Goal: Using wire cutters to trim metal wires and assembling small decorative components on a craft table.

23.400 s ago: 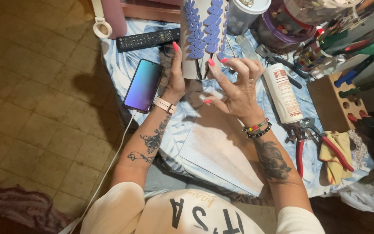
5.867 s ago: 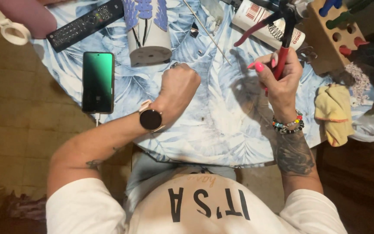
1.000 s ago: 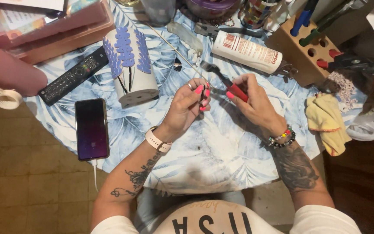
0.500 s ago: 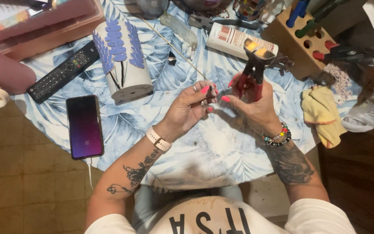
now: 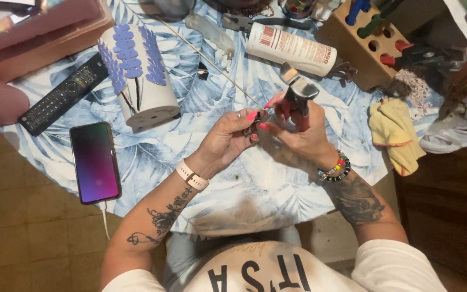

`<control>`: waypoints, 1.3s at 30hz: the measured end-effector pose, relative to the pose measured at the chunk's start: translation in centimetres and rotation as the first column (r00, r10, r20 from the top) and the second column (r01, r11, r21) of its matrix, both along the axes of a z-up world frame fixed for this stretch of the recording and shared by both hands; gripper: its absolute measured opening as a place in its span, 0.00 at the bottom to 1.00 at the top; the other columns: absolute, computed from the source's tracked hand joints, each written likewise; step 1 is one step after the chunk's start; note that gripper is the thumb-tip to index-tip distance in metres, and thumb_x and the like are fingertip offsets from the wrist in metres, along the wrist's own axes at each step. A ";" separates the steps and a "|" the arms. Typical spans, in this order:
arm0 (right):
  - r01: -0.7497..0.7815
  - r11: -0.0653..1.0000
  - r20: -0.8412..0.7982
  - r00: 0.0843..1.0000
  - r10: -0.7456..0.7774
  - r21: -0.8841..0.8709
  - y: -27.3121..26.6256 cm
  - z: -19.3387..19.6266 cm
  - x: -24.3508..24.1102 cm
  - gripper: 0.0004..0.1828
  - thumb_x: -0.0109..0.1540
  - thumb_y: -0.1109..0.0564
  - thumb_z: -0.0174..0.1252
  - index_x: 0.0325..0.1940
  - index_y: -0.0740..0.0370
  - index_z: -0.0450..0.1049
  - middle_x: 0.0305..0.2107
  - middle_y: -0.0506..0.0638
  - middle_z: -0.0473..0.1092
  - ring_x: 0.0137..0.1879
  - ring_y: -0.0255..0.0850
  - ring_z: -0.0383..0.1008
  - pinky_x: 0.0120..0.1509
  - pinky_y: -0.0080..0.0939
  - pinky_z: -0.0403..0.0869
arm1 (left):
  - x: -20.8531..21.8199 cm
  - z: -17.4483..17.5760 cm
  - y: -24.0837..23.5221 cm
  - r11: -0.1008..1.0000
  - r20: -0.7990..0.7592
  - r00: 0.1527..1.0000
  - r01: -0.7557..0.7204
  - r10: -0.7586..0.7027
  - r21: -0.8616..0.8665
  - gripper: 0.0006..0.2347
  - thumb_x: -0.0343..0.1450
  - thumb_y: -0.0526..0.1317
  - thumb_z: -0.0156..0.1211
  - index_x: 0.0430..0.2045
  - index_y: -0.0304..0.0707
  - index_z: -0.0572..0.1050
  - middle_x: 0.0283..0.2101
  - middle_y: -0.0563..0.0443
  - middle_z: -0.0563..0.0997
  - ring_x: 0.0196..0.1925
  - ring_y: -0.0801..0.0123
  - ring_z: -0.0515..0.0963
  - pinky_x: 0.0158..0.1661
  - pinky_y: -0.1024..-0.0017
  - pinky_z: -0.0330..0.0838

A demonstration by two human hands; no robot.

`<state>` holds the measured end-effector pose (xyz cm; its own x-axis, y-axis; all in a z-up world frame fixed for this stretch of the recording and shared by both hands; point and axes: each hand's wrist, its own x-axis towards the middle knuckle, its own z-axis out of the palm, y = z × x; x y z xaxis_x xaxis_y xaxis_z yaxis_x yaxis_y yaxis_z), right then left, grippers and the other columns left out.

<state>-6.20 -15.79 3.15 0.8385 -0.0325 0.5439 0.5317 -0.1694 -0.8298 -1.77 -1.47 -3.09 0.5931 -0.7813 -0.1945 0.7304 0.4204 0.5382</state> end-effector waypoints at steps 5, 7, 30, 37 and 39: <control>0.094 0.980 0.039 0.995 -0.089 -0.175 -0.2 -0.6 -0.1 0.16 0.47 0.64 0.64 0.20 0.64 0.60 0.18 0.50 0.63 0.22 0.34 0.62 0.27 0.29 0.63 | 0.1 -1.7 -0.3 0.999 0.038 0.999 0.007 -0.008 0.036 0.11 0.66 0.39 0.50 0.36 0.30 0.69 0.31 0.46 0.75 0.32 0.75 0.71 0.33 0.83 0.66; 0.134 0.978 0.064 0.990 -0.125 -0.163 -0.2 -0.9 -0.2 0.13 0.48 0.67 0.62 0.29 0.69 0.63 0.22 0.55 0.66 0.23 0.35 0.64 0.28 0.30 0.65 | 0.3 -2.0 -0.4 0.999 0.085 0.996 0.024 -0.027 0.043 0.11 0.66 0.39 0.48 0.36 0.30 0.69 0.31 0.45 0.74 0.31 0.72 0.71 0.33 0.80 0.67; -0.003 1.000 -0.153 0.988 -0.001 -0.029 -0.2 -2.8 0.0 0.14 0.48 0.71 0.62 0.31 0.73 0.64 0.22 0.54 0.63 0.26 0.34 0.62 0.33 0.30 0.66 | -1.7 1.7 0.6 0.893 0.527 0.840 -0.328 0.126 0.309 0.16 0.64 0.46 0.50 0.33 0.28 0.65 0.22 0.40 0.73 0.17 0.67 0.76 0.14 0.81 0.69; -0.011 0.998 -0.332 0.943 0.034 0.069 1.2 -2.2 0.4 0.18 0.49 0.68 0.60 0.39 0.68 0.62 0.28 0.54 0.65 0.29 0.33 0.64 0.36 0.29 0.67 | -3.1 5.6 3.0 0.722 0.988 -0.153 -0.686 -0.030 -0.085 0.17 0.66 0.51 0.45 0.23 0.32 0.62 0.22 0.42 0.62 0.20 0.59 0.69 0.20 0.70 0.67; -0.030 0.992 -0.389 0.918 0.075 0.119 1.9 -2.9 1.5 0.20 0.47 0.67 0.62 0.39 0.66 0.62 0.28 0.52 0.66 0.29 0.32 0.64 0.36 0.27 0.67 | -4.1 5.1 2.7 0.740 0.962 -0.273 -0.641 0.030 -0.205 0.15 0.66 0.49 0.44 0.23 0.33 0.62 0.23 0.43 0.62 0.21 0.60 0.69 0.22 0.70 0.67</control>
